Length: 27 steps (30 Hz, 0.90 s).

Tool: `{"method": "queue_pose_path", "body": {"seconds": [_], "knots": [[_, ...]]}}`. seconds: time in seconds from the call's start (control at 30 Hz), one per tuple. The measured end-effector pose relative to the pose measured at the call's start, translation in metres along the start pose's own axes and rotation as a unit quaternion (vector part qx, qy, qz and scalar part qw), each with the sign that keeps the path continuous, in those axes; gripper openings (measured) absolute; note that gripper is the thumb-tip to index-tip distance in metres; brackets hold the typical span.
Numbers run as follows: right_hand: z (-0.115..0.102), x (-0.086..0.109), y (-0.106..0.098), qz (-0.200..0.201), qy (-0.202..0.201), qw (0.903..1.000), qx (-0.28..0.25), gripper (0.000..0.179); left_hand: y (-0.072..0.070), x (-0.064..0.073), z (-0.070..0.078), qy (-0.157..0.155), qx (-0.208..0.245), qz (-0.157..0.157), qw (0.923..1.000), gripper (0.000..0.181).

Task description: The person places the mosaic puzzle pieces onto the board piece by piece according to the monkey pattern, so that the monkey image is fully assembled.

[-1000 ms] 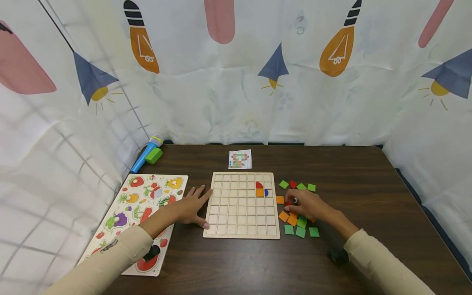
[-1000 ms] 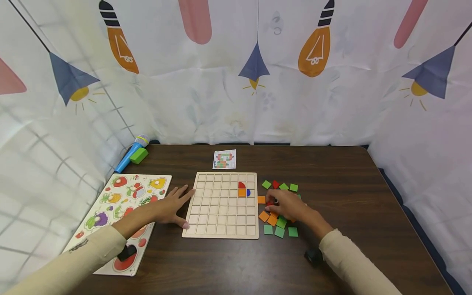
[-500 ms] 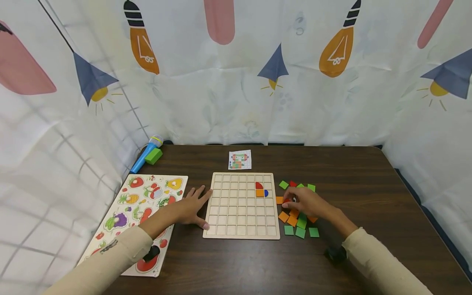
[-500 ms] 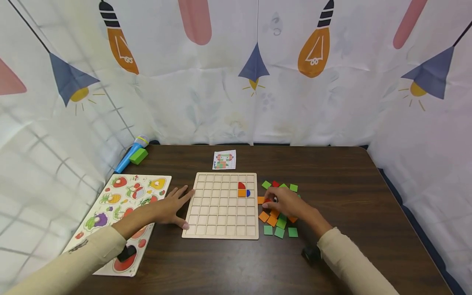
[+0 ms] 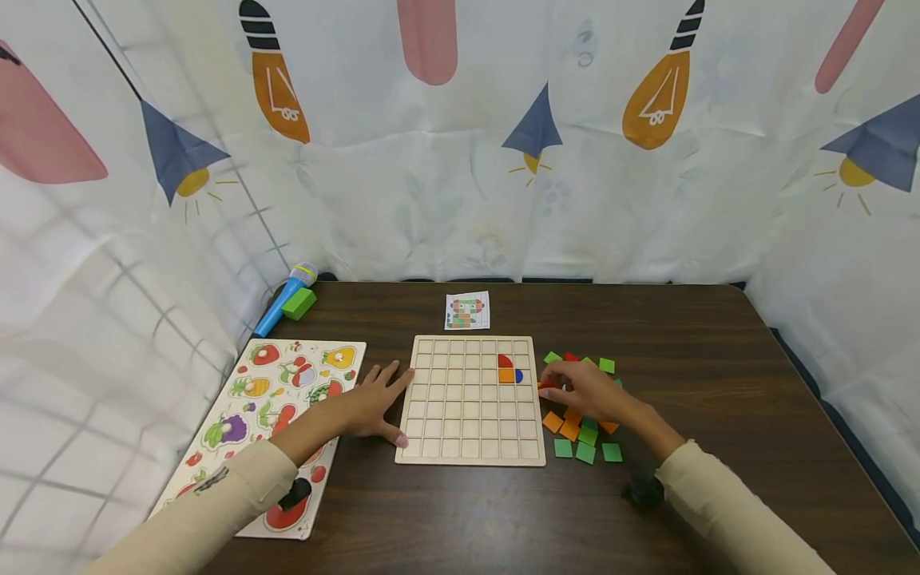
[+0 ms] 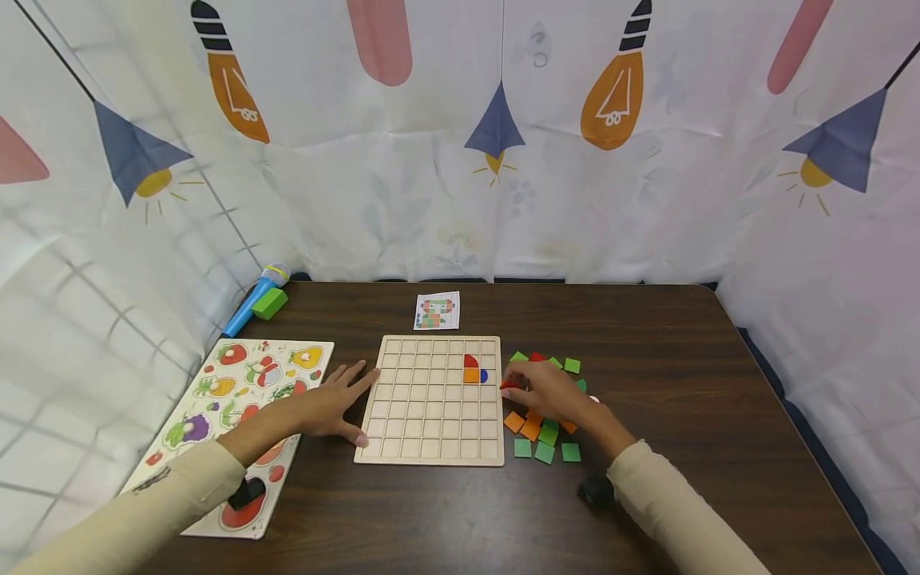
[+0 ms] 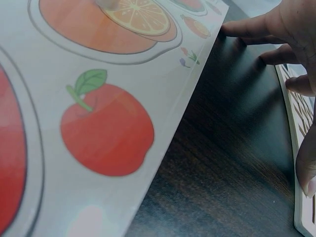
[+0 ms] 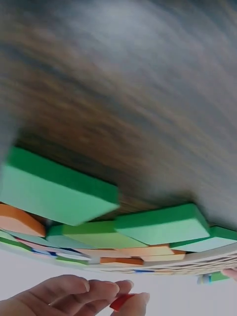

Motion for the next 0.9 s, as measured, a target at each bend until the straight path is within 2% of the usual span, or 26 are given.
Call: {"method": "queue_pose_path", "body": {"seconds": [0.33,0.53,0.9], "knots": [[-0.012,-0.016,0.012,-0.009,-0.005,0.9999,0.011,0.015,0.002,0.000,-0.001,-0.002,-0.002,-0.002,1.0000,0.114],[-0.015,-0.024,0.022,-0.012,0.016,0.9998,0.000,0.025,0.001,0.000,0.000,-0.003,-0.003,-0.001,1.0000,0.113],[-0.020,-0.034,0.036,0.007,0.007,1.0000,0.001,0.015,0.001,-0.001,0.000,-0.009,-0.007,-0.008,0.9999,0.114]]}}
Point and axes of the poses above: each hand's wrist, its own x-axis away from the middle knuckle, its own y-axis out of the palm, z = x × y, the point moved 1 cm from there along -x, towards the middle knuckle, and after that the axes turned 8 degrees about -x, right-handed, at the moved point
